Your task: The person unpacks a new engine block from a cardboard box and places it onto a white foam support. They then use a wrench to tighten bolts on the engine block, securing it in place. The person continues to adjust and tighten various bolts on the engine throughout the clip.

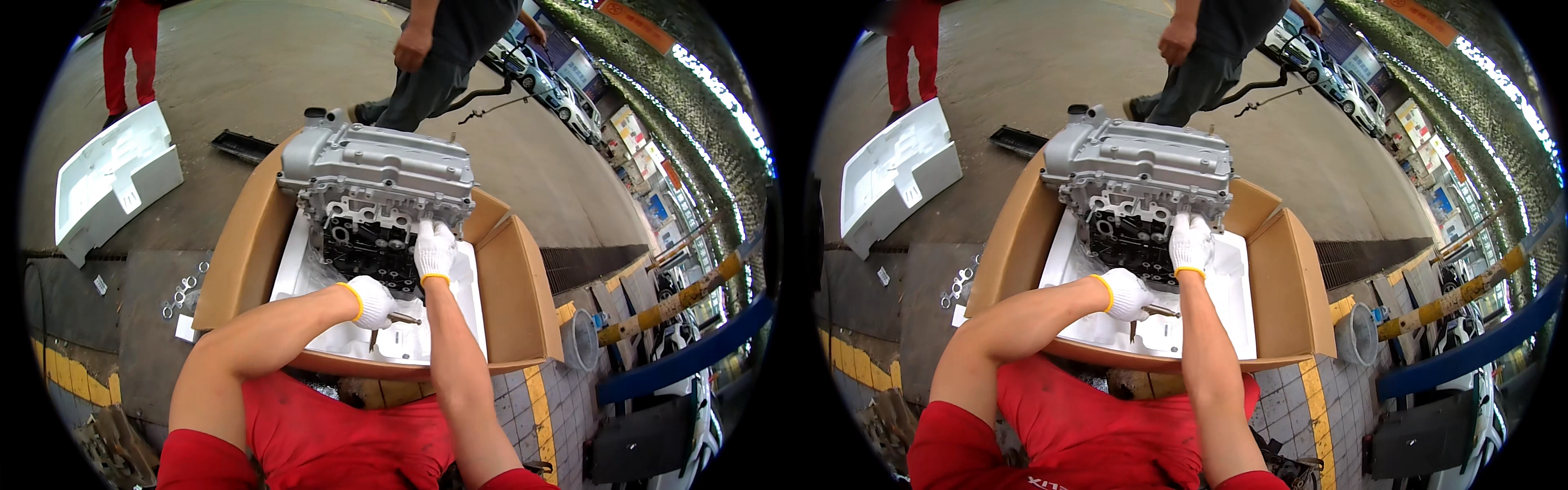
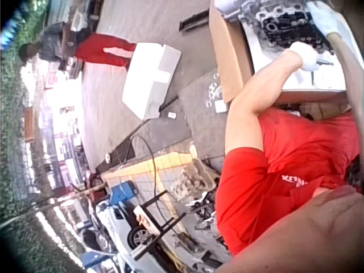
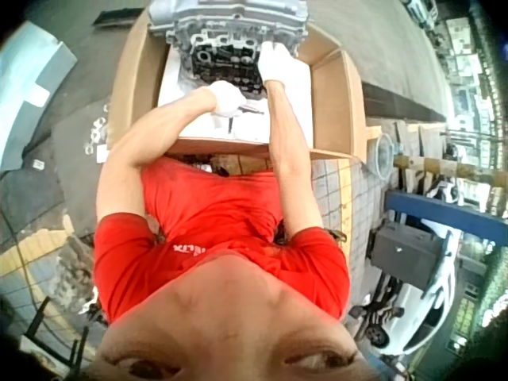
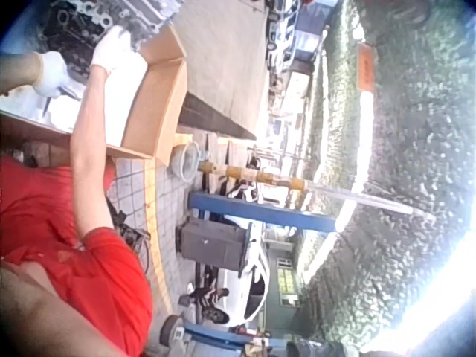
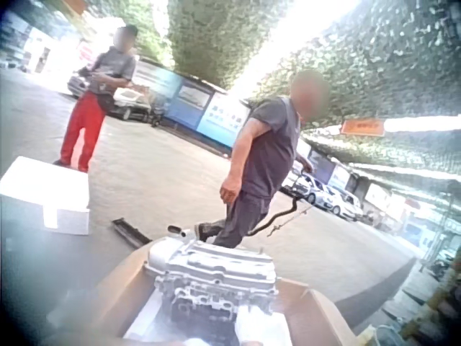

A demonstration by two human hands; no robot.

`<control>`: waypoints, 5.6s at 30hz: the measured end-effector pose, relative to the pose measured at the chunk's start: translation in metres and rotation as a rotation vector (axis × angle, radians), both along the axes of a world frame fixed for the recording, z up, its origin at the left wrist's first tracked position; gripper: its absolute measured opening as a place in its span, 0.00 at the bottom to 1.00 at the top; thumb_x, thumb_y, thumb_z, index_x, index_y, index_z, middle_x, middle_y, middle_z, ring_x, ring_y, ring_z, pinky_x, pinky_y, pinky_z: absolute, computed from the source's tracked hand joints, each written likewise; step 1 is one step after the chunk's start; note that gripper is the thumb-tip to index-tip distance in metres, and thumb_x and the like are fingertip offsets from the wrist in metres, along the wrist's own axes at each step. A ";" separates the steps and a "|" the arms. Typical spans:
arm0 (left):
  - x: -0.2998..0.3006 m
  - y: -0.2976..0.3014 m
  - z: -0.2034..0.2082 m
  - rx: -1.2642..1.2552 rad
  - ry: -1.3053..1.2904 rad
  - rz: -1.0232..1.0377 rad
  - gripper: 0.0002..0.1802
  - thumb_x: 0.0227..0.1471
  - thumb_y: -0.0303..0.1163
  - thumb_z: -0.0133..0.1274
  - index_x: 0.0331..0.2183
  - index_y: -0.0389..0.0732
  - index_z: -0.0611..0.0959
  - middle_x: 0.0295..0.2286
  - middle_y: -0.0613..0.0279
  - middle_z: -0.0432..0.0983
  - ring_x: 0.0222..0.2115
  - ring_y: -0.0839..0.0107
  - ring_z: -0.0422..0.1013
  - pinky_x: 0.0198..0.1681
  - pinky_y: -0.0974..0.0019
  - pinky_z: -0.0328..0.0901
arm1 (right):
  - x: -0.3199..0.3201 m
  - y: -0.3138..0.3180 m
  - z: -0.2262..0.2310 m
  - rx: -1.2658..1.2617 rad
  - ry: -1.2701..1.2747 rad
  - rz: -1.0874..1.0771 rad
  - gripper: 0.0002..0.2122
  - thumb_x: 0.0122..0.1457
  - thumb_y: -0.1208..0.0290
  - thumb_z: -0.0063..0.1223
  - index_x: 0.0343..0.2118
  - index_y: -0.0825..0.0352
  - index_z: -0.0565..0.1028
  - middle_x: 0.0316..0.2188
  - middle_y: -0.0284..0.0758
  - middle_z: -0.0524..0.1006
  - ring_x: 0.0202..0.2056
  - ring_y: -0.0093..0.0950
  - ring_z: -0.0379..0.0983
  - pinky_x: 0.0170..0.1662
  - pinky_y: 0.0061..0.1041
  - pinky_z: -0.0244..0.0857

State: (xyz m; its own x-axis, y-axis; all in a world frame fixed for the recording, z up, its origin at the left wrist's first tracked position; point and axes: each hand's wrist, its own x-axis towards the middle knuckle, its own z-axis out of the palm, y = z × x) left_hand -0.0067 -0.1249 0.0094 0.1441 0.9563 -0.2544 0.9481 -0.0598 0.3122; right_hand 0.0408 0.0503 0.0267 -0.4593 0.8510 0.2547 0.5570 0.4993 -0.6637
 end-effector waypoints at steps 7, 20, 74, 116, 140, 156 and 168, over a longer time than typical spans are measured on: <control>-0.008 0.000 0.002 0.054 0.013 0.035 0.24 0.61 0.52 0.52 0.44 0.41 0.85 0.39 0.48 0.85 0.43 0.48 0.80 0.46 0.48 0.73 | 0.018 0.016 -0.002 -0.602 0.237 0.235 0.22 0.68 0.48 0.52 0.40 0.67 0.82 0.27 0.38 0.82 0.30 0.28 0.78 0.38 0.30 0.74; -0.022 0.017 -0.003 0.520 -0.266 0.327 0.21 0.65 0.54 0.53 0.42 0.45 0.81 0.34 0.54 0.80 0.37 0.52 0.79 0.39 0.51 0.72 | 0.099 0.040 -0.020 -1.533 0.035 0.796 0.60 0.54 0.13 0.27 0.63 0.77 0.69 0.54 0.48 0.78 0.50 0.42 0.77 0.53 0.43 0.73; -0.003 0.097 0.002 0.581 -0.620 0.906 0.33 0.61 0.56 0.52 0.49 0.34 0.84 0.43 0.44 0.84 0.44 0.53 0.80 0.51 0.57 0.70 | 0.111 0.065 0.013 -0.650 0.898 -0.033 0.26 0.72 0.44 0.41 0.42 0.67 0.80 0.28 0.36 0.83 0.27 0.27 0.79 0.27 0.27 0.74; 0.006 0.112 0.003 0.653 -1.393 0.814 0.32 0.63 0.52 0.55 0.54 0.33 0.80 0.41 0.56 0.81 0.38 0.70 0.75 0.46 0.64 0.72 | 0.067 0.045 0.094 -0.199 0.361 0.140 0.38 0.65 0.29 0.41 0.19 0.64 0.79 0.20 0.31 0.78 0.25 0.24 0.69 0.35 0.28 0.64; 0.007 0.128 -0.011 0.613 -1.235 0.958 0.36 0.58 0.57 0.54 0.44 0.26 0.80 0.34 0.47 0.81 0.32 0.62 0.80 0.42 0.59 0.72 | 0.075 0.053 0.112 -0.201 0.204 0.331 0.24 0.69 0.45 0.42 0.45 0.61 0.81 0.38 0.32 0.78 0.39 0.23 0.72 0.32 0.25 0.67; 0.010 0.125 -0.005 0.558 -1.767 0.953 0.26 0.69 0.52 0.47 0.40 0.35 0.82 0.25 0.63 0.76 0.23 0.73 0.72 0.31 0.66 0.71 | 0.080 0.068 0.083 -0.358 0.340 0.147 0.19 0.69 0.54 0.40 0.40 0.61 0.81 0.36 0.32 0.74 0.34 0.25 0.70 0.31 0.28 0.67; -0.008 0.142 -0.016 0.657 -1.506 0.982 0.20 0.69 0.42 0.45 0.34 0.39 0.85 0.23 0.65 0.75 0.23 0.72 0.71 0.30 0.63 0.69 | 0.053 0.097 0.088 0.938 -0.267 0.400 0.13 0.71 0.73 0.41 0.54 0.67 0.74 0.50 0.42 0.77 0.53 0.38 0.75 0.52 0.38 0.70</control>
State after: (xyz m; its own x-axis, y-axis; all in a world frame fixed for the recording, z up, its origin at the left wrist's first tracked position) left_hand -0.0144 0.0169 -0.0067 -0.7047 0.7061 -0.0702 -0.2774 -0.1831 0.9431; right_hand 0.0943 0.1475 0.1144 -0.8014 0.1395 0.5816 0.3094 0.9289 0.2035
